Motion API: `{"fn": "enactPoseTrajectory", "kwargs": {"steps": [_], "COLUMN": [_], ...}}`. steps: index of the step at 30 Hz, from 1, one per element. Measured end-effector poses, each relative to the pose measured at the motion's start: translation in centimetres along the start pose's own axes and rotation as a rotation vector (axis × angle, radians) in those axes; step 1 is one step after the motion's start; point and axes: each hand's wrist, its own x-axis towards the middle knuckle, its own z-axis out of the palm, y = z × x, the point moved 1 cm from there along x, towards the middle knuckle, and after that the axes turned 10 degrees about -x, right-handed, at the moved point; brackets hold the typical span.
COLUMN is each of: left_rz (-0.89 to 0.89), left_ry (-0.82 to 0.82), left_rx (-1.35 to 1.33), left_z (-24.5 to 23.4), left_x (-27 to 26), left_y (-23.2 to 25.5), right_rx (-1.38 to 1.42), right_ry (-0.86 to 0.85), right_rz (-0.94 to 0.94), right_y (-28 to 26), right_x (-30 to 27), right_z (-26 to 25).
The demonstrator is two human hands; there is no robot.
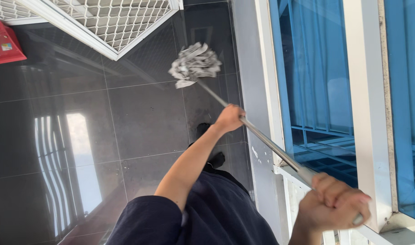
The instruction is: The person is mopping a dark tiled floor using a mop. They move the mop head back and forth across the tiles to clean the surface.
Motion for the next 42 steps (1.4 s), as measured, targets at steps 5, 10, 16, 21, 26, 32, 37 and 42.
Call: {"fn": "enactPoseTrajectory", "kwargs": {"steps": [5,10,16,21,26,32,37,42], "left_rz": [-0.212,-0.222,-0.03,0.035,0.084,0.094,0.168,0.257], "left_ry": [0.111,0.132,0.086,-0.108,-0.289,-0.377,-0.558,-0.764], "left_rx": [0.113,0.139,0.078,-0.11,-0.018,0.013,-0.011,-0.057], "left_z": [-5.7,-7.5,0.0,7.4,9.9,9.7,13.0,18.8], "left_x": [-5.6,-7.1,-2.2,2.1,3.1,-2.9,-5.7,-5.8], "left_y": [-5.4,-8.6,-3.0,3.3,4.6,5.6,8.4,11.1], "right_rx": [0.265,0.183,0.12,-0.158,-0.197,-0.173,-0.103,-0.067], "right_ry": [-0.203,-0.346,-0.16,0.015,0.127,0.123,0.213,0.231], "right_rz": [0.145,0.1,0.026,-0.136,-0.157,0.047,-0.042,0.003], "right_y": [6.2,5.4,2.1,-1.9,-2.0,-2.0,2.2,3.3], "right_x": [-1.5,-2.5,-1.9,-4.1,-4.4,-7.7,-9.3,-9.5], "right_z": [3.1,5.3,-1.8,-5.6,-6.5,-12.8,-13.6,-11.6]}}
